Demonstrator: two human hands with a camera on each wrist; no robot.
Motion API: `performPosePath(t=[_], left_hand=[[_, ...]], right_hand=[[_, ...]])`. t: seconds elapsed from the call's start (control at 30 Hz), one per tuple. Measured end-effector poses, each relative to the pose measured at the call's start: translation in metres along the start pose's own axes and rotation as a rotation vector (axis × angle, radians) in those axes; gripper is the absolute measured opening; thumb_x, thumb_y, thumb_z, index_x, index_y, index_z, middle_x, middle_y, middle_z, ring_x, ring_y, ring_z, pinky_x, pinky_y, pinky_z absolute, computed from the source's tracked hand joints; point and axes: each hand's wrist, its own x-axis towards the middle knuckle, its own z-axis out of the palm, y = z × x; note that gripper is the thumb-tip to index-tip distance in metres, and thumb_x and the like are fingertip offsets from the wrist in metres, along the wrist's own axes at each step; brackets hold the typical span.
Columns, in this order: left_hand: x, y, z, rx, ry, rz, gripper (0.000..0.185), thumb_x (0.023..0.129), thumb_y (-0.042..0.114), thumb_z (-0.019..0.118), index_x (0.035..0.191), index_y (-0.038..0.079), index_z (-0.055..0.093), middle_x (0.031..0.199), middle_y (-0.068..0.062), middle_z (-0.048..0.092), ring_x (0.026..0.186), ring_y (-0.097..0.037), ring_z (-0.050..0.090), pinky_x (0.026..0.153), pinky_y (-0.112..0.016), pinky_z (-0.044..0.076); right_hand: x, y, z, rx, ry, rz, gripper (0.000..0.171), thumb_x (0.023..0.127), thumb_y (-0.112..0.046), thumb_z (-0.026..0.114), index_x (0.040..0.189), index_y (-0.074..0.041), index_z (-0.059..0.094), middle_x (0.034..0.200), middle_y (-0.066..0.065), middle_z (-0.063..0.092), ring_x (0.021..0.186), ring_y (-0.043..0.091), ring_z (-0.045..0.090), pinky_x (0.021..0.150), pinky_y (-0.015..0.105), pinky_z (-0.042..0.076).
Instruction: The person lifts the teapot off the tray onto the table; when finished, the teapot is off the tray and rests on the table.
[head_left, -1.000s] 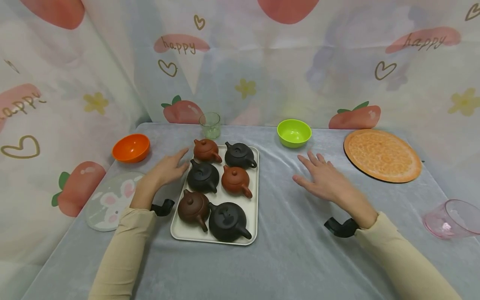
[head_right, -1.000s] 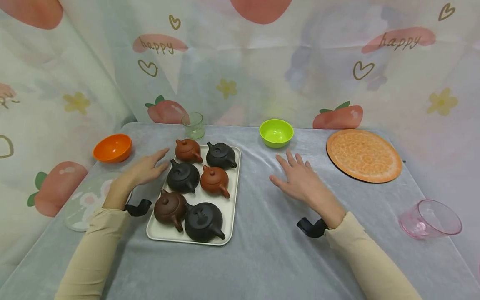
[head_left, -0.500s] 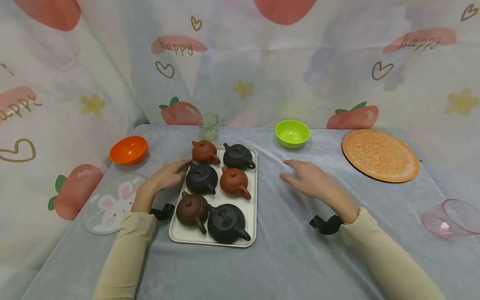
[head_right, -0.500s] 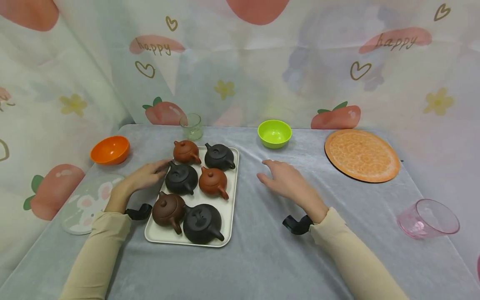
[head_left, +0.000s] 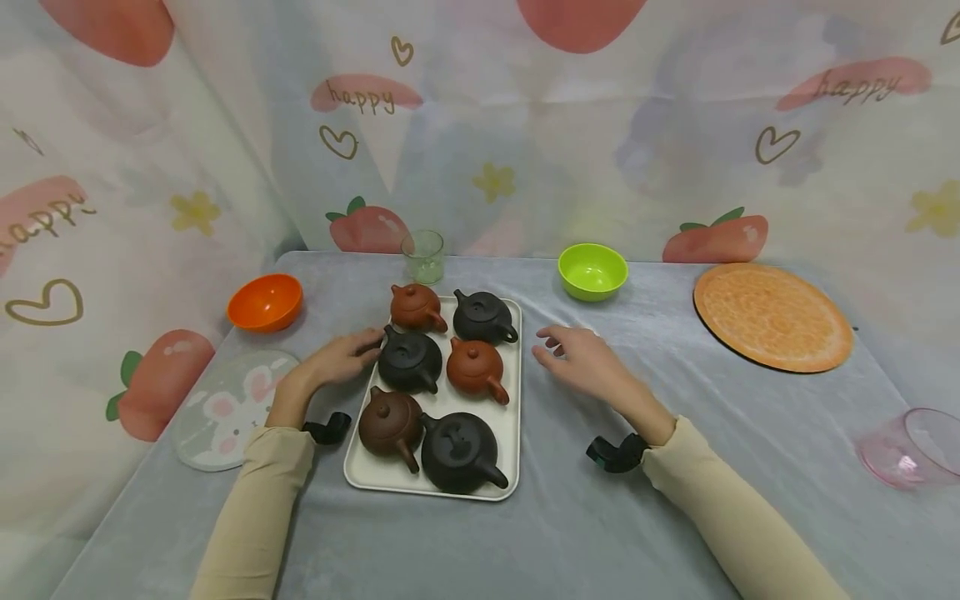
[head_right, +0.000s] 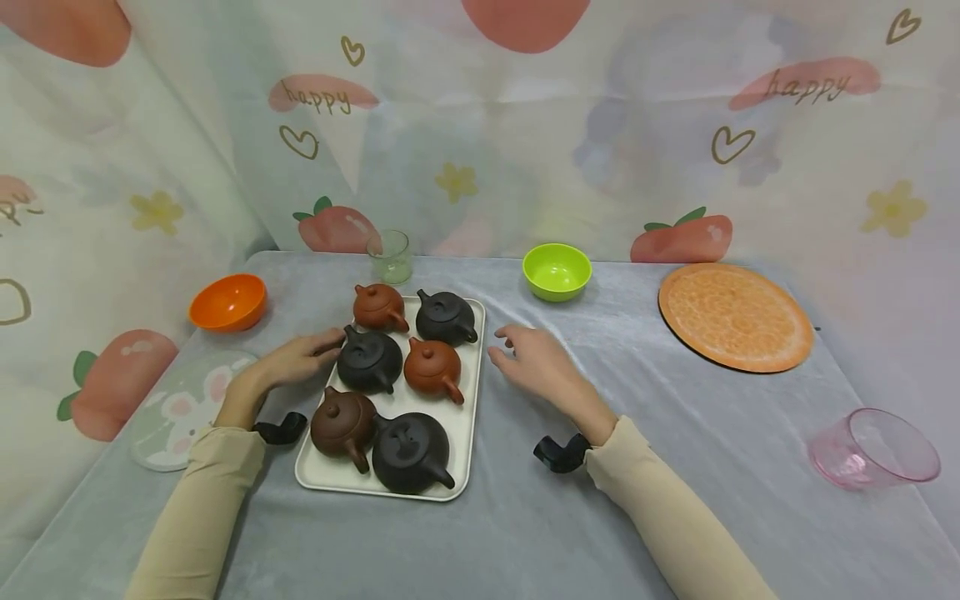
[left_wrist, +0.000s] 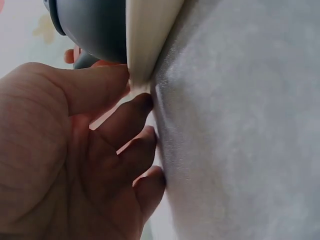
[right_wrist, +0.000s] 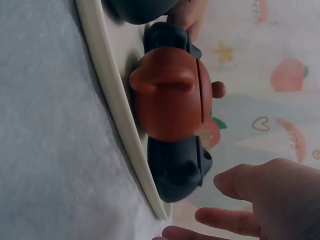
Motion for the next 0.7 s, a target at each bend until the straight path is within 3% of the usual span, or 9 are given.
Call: performPosePath(t=[0.2,0.33,0.47,0.7], left_hand=[[0.001,-0.005,0.002,-0.070,-0.040,-0.048,0.051,0.104,0.020,0.043,0.148,-0.004,0.034,0.154,-0.031,0.026,0.144,-0.045,0.022,0.117,-0.057,0.019],[0.004,-0.005,0.003,-0.091,-0.051,-0.075,0.052,0.105,0.022,0.042,0.150,-0.001,0.032,0.156,-0.029,0.023,0.146,-0.044,0.019,0.118,-0.057,0.017],[0.005,-0.005,0.003,-0.097,-0.056,-0.084,0.052,0.105,0.023,0.042,0.150,0.000,0.032,0.156,-0.029,0.022,0.146,-0.044,0.018,0.118,-0.058,0.016],[0.002,-0.006,0.003,-0.117,-0.069,-0.100,0.053,0.105,0.024,0.042,0.151,0.001,0.031,0.157,-0.028,0.021,0.147,-0.043,0.017,0.118,-0.058,0.015]], right_hand=[[0.011,-0.006,0.012,0.070,0.056,-0.003,0.033,0.096,-0.024,0.058,0.120,-0.002,0.065,0.100,0.014,0.073,0.088,0.027,0.070,0.080,0.042,0.055],[0.017,-0.005,0.019,0.172,0.047,0.033,0.038,0.096,-0.025,0.057,0.126,-0.002,0.061,0.102,0.014,0.073,0.089,0.026,0.070,0.078,0.039,0.054],[0.023,-0.006,0.025,0.281,0.015,0.102,0.042,0.097,-0.026,0.056,0.132,-0.002,0.056,0.104,0.014,0.071,0.089,0.022,0.068,0.076,0.034,0.052],[0.035,-0.010,0.029,0.565,-0.042,0.247,0.036,0.101,-0.026,0.050,0.125,0.000,0.058,0.100,0.017,0.069,0.077,0.018,0.062,0.065,0.029,0.053]])
